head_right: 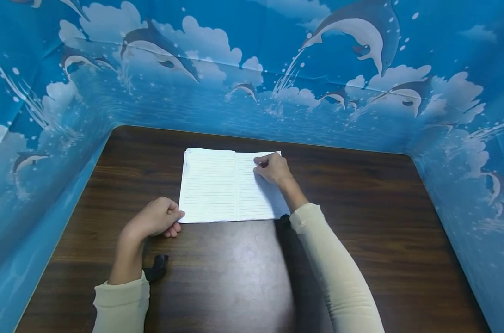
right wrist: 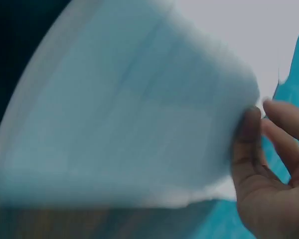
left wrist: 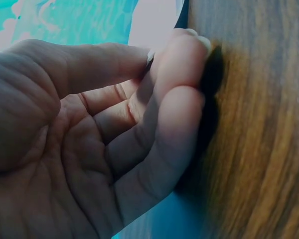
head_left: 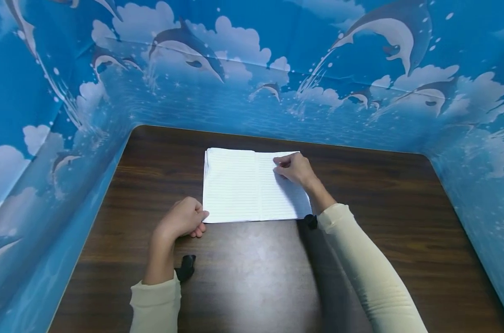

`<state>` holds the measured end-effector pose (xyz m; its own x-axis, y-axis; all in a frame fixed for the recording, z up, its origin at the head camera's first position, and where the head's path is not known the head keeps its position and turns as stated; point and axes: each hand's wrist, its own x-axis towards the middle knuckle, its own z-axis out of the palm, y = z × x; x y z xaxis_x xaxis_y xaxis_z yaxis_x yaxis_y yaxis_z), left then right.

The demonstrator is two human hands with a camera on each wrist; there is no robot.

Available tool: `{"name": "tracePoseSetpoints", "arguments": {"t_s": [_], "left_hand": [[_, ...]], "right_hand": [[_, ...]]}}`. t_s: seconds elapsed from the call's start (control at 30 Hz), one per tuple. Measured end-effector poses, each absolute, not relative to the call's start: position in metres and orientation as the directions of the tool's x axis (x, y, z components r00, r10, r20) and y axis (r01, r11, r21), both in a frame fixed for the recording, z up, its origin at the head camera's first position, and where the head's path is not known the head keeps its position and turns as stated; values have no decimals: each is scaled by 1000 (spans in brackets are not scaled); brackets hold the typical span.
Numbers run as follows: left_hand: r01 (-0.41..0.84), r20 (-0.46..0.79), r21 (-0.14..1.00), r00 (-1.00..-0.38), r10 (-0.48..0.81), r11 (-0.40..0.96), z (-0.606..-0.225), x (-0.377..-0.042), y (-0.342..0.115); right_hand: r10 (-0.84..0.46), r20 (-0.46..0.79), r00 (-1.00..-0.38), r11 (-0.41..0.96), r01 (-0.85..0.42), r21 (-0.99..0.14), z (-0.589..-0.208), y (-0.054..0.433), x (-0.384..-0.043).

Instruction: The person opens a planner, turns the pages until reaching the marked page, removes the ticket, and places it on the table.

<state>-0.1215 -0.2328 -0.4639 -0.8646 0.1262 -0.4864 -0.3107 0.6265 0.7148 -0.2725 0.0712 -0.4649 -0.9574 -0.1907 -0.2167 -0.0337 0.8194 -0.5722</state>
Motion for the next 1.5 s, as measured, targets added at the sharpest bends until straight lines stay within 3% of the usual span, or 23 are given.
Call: {"name": "tracePoseSetpoints", "arguments": {"t_s": [0.13,0.23,0.8,1.17,1.5], "left_hand": [[-319,-496,709,-859,124,628,-462,-121,-234],[-313,-493,709,-861,127,632,-462,-120,-234],[-305,-501,711,-852,153,633,-459,-120,-234],[-318,-512,699,-848,138,641,-462,-120,-233],[-340,-516,694,-850,109,635,-459,-120,-231]], "right_hand": [[-188,-299,-936,906,-47,-421,-462,100,-274],[-161,-340,-927,921,-17,-390,-462,115,-276],[-95,-335,-937,899,63,-433,-464,126,-274],[-103,-228,-968,922,-7,-388,-470,126,-265],[-50,-211,-976,845,71,-530,-467,138,-260]]}}
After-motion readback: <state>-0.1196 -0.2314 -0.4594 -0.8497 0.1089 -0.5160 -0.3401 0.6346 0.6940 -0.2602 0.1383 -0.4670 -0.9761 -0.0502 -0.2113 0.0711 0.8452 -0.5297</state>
